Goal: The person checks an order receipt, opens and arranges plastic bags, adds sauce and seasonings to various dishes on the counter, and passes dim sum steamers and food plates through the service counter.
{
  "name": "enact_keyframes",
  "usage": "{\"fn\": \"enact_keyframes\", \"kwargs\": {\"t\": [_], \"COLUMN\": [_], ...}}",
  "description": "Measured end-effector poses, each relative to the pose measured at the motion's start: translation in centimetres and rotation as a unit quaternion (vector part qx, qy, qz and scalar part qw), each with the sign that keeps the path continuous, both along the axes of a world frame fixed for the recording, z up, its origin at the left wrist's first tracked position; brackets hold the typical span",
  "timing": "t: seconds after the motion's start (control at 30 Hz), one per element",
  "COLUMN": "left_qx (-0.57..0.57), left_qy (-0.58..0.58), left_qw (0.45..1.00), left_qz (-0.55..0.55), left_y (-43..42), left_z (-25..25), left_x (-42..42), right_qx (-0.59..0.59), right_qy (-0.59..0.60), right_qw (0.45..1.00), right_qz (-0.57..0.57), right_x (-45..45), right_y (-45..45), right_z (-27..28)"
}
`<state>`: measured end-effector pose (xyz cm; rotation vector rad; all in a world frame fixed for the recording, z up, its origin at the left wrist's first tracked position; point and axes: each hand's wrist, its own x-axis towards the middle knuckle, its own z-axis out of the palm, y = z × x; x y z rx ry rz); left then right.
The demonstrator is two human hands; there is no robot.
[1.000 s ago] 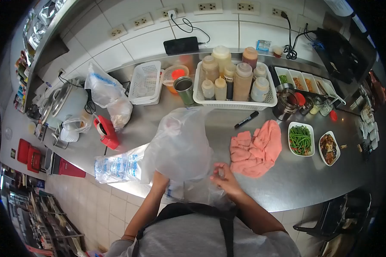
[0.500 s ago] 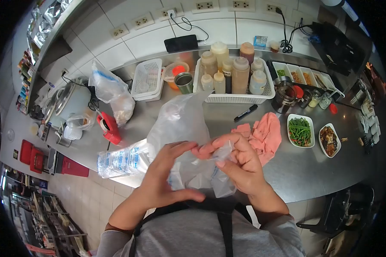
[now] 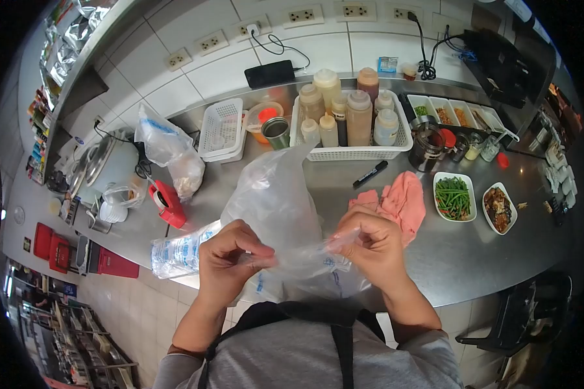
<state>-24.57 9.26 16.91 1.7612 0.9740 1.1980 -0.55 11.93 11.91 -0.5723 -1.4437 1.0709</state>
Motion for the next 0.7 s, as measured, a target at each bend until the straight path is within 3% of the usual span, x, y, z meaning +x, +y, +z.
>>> {"fn": "enact_keyframes", "kwargs": {"t": [0.13,0.23,0.43,0.5,0.57,0.63,0.7], "left_qx": [-0.102,-0.177,-0.190,-0.091,-0.033,-0.018,-0.009], "left_qy": [-0.051,-0.098,-0.178,-0.231,-0.310,-0.412,-0.477], "left_qw": [0.991,0.977,0.965,0.969,0.949,0.908,0.876], "left_qz": [-0.068,0.068,-0.008,-0.015,-0.038,-0.078,-0.068], "left_y": [0.1,-0.2,-0.2,0.4,0.9,1.2,1.3], "left_z": [-1.2,-0.2,-3.0,-3.0,-2.7,-1.8,-1.5], "left_x": [-1.0,0.5,-0.8,-0.6,-1.0,-3.0,-4.9], "right_qx": [-0.029,-0.089,-0.036,-0.077,-0.137,-0.212,-0.137], "right_qy": [0.013,0.031,0.195,0.269,0.207,0.011,-0.077], "right_qw": [0.999,0.995,0.967,0.920,0.897,0.879,0.868], "right_qz": [0.043,-0.025,0.159,0.274,0.367,0.427,0.472], "right_x": [-0.6,-2.1,-3.2,-3.0,-1.8,-0.4,-1.1], "right_y": [0.2,-0.4,0.0,-0.4,-0.1,0.9,1.7], "right_z": [-1.0,1.2,-0.4,-2.6,-3.6,-3.1,-1.5]}}
